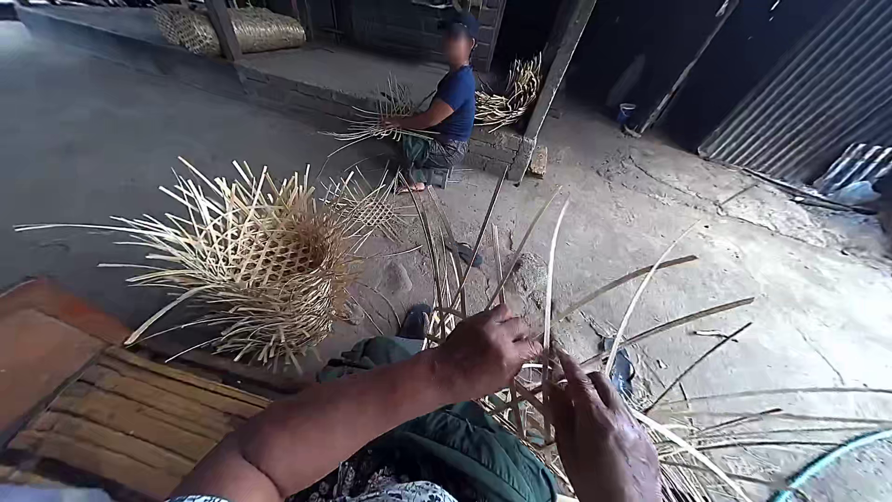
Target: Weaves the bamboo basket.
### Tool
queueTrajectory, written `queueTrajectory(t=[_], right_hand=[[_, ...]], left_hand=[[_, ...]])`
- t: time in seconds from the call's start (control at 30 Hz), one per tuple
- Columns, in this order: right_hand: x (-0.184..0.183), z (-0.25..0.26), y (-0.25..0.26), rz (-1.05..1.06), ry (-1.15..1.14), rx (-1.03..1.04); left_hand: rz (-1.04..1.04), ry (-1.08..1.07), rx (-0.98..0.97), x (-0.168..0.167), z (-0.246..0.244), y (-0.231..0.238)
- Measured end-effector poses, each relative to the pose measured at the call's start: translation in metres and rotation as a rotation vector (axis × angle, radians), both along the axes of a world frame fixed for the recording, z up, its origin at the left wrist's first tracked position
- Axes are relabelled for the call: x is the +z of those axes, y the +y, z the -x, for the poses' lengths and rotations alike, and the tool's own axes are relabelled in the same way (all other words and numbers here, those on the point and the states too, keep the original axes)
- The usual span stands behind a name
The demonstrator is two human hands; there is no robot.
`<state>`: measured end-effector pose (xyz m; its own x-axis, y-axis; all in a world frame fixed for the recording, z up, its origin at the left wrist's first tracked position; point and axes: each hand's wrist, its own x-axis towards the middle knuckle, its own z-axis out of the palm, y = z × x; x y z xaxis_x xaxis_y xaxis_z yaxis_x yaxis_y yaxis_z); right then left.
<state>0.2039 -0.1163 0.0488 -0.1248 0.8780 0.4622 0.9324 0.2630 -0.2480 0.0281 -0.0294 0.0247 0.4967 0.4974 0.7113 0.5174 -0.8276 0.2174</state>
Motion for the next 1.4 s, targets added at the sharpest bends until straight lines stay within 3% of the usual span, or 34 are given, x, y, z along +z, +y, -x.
queueTrajectory(t=[0.17,0.23,0.33,0.47,0.6,0.83,0.97,1.17,1.27,1.4], right_hand=[[0.012,-0.01,-0.002,0.08,0.022,0.089],[0.013,-0.008,-0.003,0.093,0.037,0.12],[0.013,-0.002,-0.004,0.101,0.046,0.125],[0.013,-0.006,-0.002,0.13,0.09,0.153],[0.016,-0.015,0.003,0.171,0.153,0.135],[0.013,-0.029,0.015,0.271,0.234,0.135],[0.009,-0.028,0.02,0.24,0.199,0.155],[-0.012,-0.029,0.031,0.019,0.211,0.064],[-0.024,-0.039,0.037,-0.064,0.219,0.003],[-0.035,-0.047,0.042,-0.081,0.252,-0.043]], left_hand=[[0.591,-0.1,-0.147,0.04,0.015,-0.005],[0.679,-0.04,-0.101,0.053,0.018,-0.007],[0.688,-0.011,-0.08,0.056,0.017,-0.012],[0.821,-0.169,-0.255,0.045,0.023,-0.006],[0.703,-0.333,-0.425,0.026,0.023,-0.003],[0.614,-0.476,-0.559,0.007,0.017,0.003],[0.619,-0.511,-0.468,0.01,0.018,0.001],[0.172,-0.634,-0.321,-0.011,0.035,-0.002],[0.238,-0.771,-0.209,-0.053,0.061,0.004],[0.449,-1.078,0.116,-0.11,0.094,0.016]])
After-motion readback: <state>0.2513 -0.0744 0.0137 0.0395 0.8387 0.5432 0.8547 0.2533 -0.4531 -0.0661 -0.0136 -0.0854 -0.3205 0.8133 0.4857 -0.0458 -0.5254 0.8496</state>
